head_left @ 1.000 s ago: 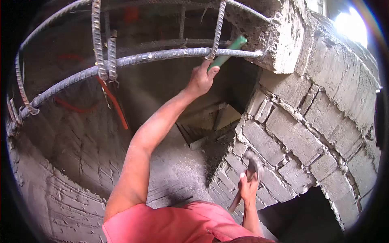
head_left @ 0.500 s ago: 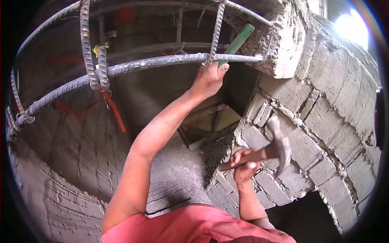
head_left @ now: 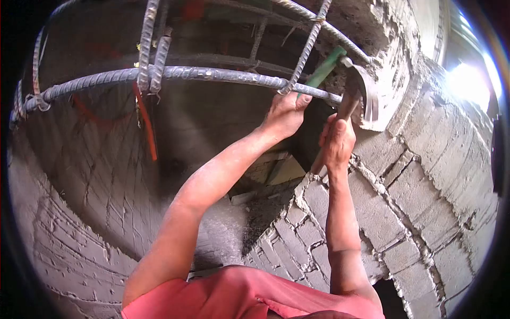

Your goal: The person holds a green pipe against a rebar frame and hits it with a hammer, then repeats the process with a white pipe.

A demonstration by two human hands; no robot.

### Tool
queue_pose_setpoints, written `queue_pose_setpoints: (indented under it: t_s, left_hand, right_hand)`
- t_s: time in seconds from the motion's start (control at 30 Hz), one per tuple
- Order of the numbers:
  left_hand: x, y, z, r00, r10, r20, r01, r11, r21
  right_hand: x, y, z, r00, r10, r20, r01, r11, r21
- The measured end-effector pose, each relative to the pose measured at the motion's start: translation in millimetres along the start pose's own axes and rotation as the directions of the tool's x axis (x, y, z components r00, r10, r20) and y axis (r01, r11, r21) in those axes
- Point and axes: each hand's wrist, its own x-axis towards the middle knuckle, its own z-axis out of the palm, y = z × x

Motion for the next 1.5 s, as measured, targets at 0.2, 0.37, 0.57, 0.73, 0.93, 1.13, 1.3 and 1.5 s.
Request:
queue_pose_setpoints:
  t_s: [0.2,0.37,0.57,0.73,0.93,1.13,1.3,1.5]
  left_hand:
    - [10,-21,-7,0.991,0.128,-0.038,-0.127,0.992,0.016]
    - [10,-10,-7,0.998,0.056,-0.009,-0.056,0.998,0.041]
    - [10,-13,-9,0.999,0.022,0.031,-0.024,0.997,0.078]
    - [11,-15,-8,0.997,0.082,0.005,-0.082,0.996,0.032]
    - [9,-14,-8,0.999,0.036,-0.005,-0.035,0.996,0.078]
    - [12,-14,-12,0.997,0.074,0.022,-0.075,0.996,0.047]
    - [18,-19,-11,0.980,0.195,-0.049,-0.187,0.973,0.135]
    - [-12,-14,-8,0.984,-0.170,-0.048,0.173,0.981,0.083]
  right_hand:
    - [-12,-2,13,0.933,-0.320,-0.164,0.359,0.849,0.387]
    - [2,2,-1,1.000,-0.003,0.012,0.004,0.995,-0.097]
    - [-21,-2,4,0.946,-0.277,-0.167,0.315,0.906,0.282]
    - [8,-1,-14,0.990,-0.137,-0.017,0.134,0.982,-0.134]
    - [-19,-25,-8,0.978,-0.102,-0.182,0.146,0.958,0.247]
    - [23,3,-21,0.964,-0.266,-0.023,0.239,0.898,-0.368]
    - [-8,-16,-19,0.989,-0.106,-0.107,0.121,0.982,0.147]
    - [-18,-30,-22,0.956,-0.260,-0.140,0.284,0.938,0.197]
